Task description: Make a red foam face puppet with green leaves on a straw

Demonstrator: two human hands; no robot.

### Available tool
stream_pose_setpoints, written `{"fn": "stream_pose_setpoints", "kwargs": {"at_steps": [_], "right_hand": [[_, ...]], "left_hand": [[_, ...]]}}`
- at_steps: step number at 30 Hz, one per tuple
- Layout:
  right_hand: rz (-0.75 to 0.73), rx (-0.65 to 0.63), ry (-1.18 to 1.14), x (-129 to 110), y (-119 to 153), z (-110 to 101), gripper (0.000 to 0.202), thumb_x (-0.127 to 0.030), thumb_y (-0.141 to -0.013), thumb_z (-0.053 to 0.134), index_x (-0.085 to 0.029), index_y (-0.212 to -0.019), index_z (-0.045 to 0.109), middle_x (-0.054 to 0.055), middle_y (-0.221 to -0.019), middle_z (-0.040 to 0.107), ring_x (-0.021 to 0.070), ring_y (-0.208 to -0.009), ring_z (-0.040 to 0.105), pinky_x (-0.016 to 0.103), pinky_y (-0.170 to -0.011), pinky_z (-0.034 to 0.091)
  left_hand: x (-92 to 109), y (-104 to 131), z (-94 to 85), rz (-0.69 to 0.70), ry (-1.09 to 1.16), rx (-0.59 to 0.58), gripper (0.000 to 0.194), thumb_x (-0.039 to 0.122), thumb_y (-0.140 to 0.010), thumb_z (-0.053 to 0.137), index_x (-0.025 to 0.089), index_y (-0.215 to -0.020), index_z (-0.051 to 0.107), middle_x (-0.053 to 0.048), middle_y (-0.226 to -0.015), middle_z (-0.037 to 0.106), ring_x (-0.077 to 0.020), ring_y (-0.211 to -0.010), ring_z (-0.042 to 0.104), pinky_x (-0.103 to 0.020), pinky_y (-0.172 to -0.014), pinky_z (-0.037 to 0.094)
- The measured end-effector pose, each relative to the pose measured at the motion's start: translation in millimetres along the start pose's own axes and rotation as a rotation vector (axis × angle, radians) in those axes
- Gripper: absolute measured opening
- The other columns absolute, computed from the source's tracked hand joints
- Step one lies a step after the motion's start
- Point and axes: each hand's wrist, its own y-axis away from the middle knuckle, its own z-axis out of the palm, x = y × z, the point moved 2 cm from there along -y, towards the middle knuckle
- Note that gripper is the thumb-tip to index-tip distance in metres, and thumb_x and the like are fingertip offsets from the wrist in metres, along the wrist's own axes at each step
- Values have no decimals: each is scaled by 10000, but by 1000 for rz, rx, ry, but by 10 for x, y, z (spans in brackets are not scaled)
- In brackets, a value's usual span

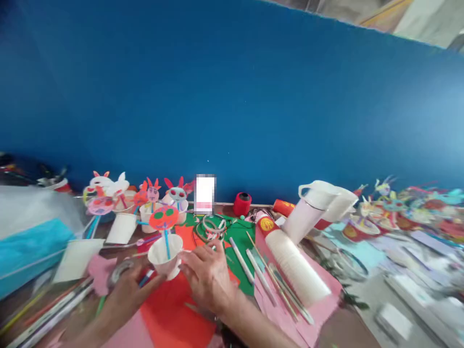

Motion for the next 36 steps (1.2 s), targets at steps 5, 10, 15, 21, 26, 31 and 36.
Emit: {"fn": "stream_pose_setpoints", "kwargs": {"at_steps": [5, 10, 15, 21, 26, 31, 36], "right_hand": [[13, -1, 9, -40, -4, 4, 193, -203, -839, 496, -240, -1025, 537, 1, -773, 640, 140, -719, 550, 346, -819, 272], [0, -27, 19, -45, -9, 50, 134, -202, -862, 458, -221, -918, 578, 0, -749, 643, 122, -707, 554, 340, -853, 260], [-14, 2, 26, -64, 0, 20, 120, -181, -853, 467, -208, -872, 583, -2, -724, 643, 116, -697, 557, 318, -830, 279], [31, 57, 133, 67, 42, -335, 120, -185, -847, 481, -211, -856, 597, -10, -710, 642, 113, -674, 564, 310, -816, 283], [140, 161, 378, 436, 194, -718, 136, -215, -845, 481, -203, -856, 616, 4, -710, 646, 129, -649, 564, 322, -830, 285], [235, 190, 525, 858, 360, -801, 144, -243, -841, 486, -198, -849, 623, 21, -741, 668, 156, -679, 578, 322, -801, 298], [255, 181, 548, 1074, 434, -708, 155, -254, -849, 474, -204, -851, 620, 24, -759, 673, 160, -705, 589, 321, -809, 292]], "left_hand": [[-62, 13, 76, 11, -1, -17, 367, 400, -719, 541, 159, -995, 568, -79, -999, 642, -247, -946, 574, -355, -816, 455], [-47, 28, 108, 50, -16, -30, 391, 415, -724, 537, 165, -1023, 556, -85, -1018, 633, -254, -991, 557, -367, -840, 450], [-51, 37, 61, 96, -61, -7, 433, 379, -702, 563, 166, -1078, 547, -103, -1094, 600, -258, -1018, 546, -375, -846, 456], [-63, 69, 1, 94, -56, -16, 481, 417, -716, 550, 197, -1142, 510, -83, -1082, 605, -219, -961, 580, -321, -791, 491], [-116, 59, -19, 109, -36, 11, 384, 396, -717, 544, 208, -1050, 584, -54, -981, 649, -195, -859, 607, -289, -742, 505], [-123, 72, -11, 105, -8, -49, 379, 405, -746, 521, 203, -1062, 578, -59, -1058, 622, -185, -920, 593, -244, -757, 497], [-111, 84, -2, 78, -11, -89, 373, 410, -766, 500, 203, -1070, 566, -49, -1062, 620, -173, -902, 594, -224, -759, 491]]}}
